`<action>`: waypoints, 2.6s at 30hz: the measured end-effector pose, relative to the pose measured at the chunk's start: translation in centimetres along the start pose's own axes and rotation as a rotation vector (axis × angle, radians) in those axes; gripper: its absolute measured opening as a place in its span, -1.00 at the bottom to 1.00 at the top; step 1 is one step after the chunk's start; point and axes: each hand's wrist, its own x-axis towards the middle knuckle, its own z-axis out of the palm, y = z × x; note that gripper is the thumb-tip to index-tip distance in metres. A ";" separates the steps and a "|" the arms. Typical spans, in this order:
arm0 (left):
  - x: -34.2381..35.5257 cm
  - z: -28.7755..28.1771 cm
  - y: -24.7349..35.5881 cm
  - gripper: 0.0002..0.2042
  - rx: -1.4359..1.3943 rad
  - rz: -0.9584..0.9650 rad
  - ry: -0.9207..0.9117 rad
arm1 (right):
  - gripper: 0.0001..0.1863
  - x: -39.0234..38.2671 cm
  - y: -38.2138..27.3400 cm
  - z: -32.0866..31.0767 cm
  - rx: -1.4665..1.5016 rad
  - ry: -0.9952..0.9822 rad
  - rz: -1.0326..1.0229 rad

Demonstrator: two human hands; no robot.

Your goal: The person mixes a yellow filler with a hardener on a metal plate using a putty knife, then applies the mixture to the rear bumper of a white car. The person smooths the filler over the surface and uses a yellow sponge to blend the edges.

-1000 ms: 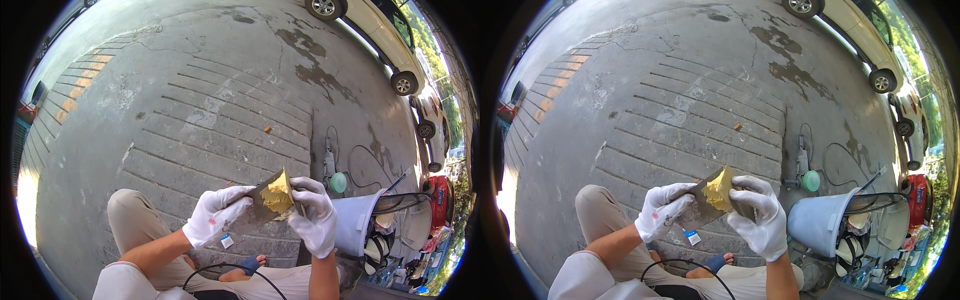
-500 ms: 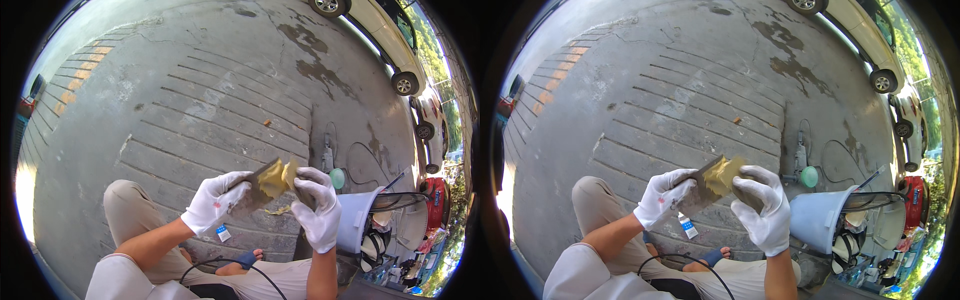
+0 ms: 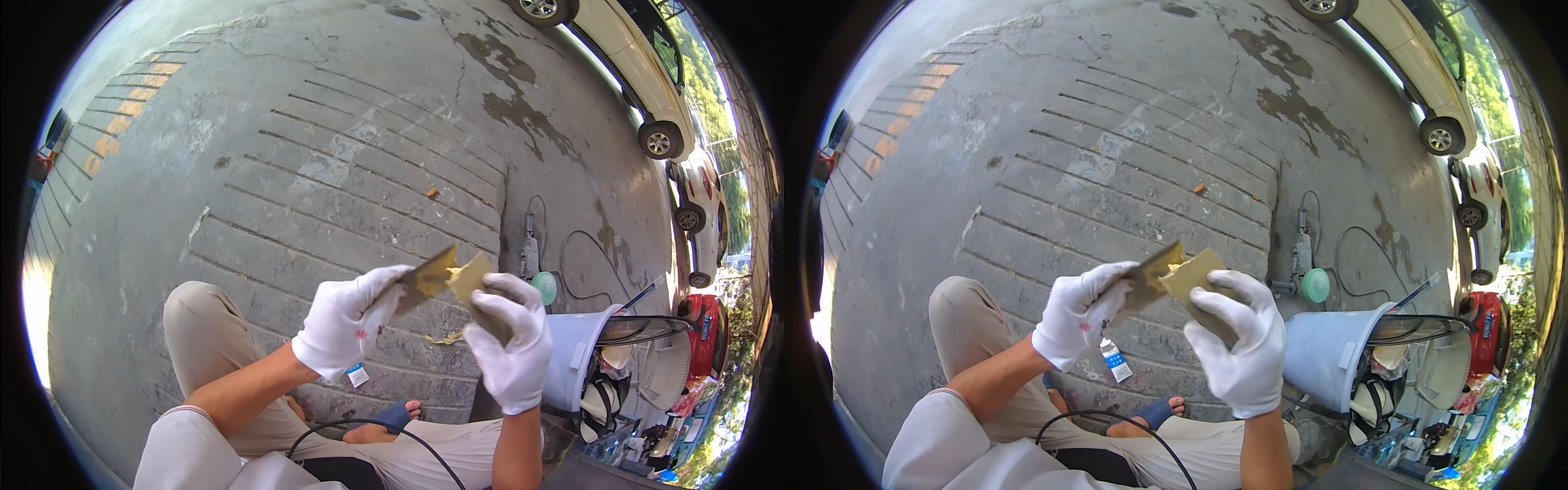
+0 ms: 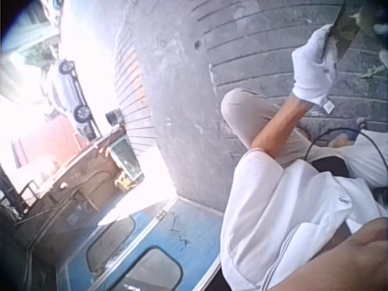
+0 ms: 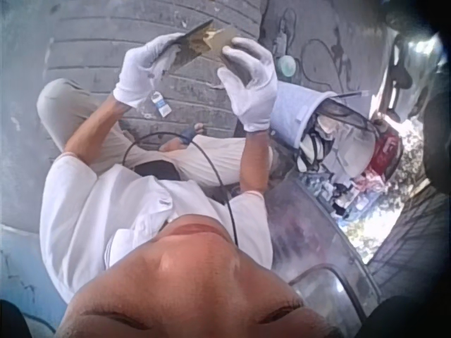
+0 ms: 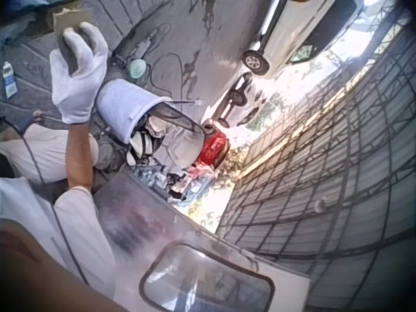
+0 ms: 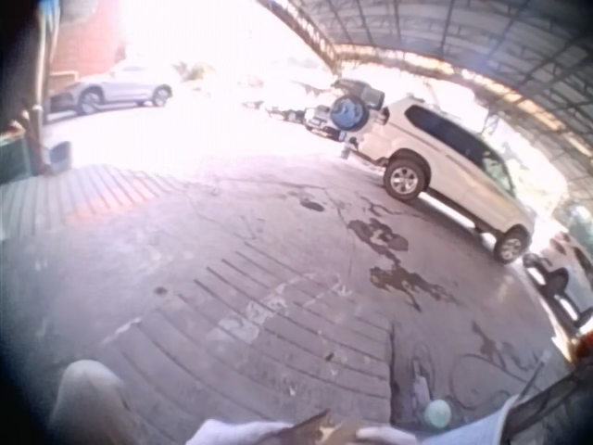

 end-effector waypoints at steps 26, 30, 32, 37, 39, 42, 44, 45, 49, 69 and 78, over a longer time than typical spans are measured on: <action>-0.2 -0.4 0.8 -0.68 -0.051 0.062 -0.025 | -0.54 0.9 -0.2 1.1 -0.293 0.050 -0.200; 0.1 -0.4 0.5 -0.71 -0.181 -0.191 0.052 | -0.53 0.2 -0.5 1.4 -0.307 -0.131 -0.154; 0.1 -0.8 0.8 -0.71 -0.287 -0.233 -0.067 | -0.53 0.1 -0.1 0.8 -0.102 -0.017 -0.059; 0.0 -1.5 1.3 -0.69 -0.595 -0.258 -0.074 | -0.58 1.0 0.7 -0.3 0.054 -0.068 0.048; 0.1 -1.3 1.1 -0.70 -0.304 -0.210 -0.044 | -0.53 1.2 0.5 0.1 -0.218 0.065 0.037; 0.0 -0.6 0.6 -0.69 0.063 0.052 -0.010 | -0.55 0.7 -0.1 1.5 -0.304 0.017 -0.075; 0.1 -0.4 0.3 -0.71 -0.129 -0.060 0.068 | -0.56 0.2 -0.4 2.0 -0.294 -0.202 -0.084; 0.1 -0.3 0.2 -0.72 -0.217 -0.143 0.102 | -0.56 -0.1 -0.4 2.1 -0.226 -0.138 -0.059; 0.2 -0.9 0.7 -0.69 -0.457 -0.283 -0.074 | -0.55 -0.1 0.2 0.6 0.006 -0.093 -0.029; -0.5 -1.1 1.2 -0.71 -0.554 -0.206 0.046 | -0.57 0.5 -0.4 0.0 0.061 0.021 0.065; 0.0 -0.9 1.5 -0.66 -0.132 -0.072 0.119 | -0.55 -0.6 -1.4 0.9 -0.189 -0.065 -0.085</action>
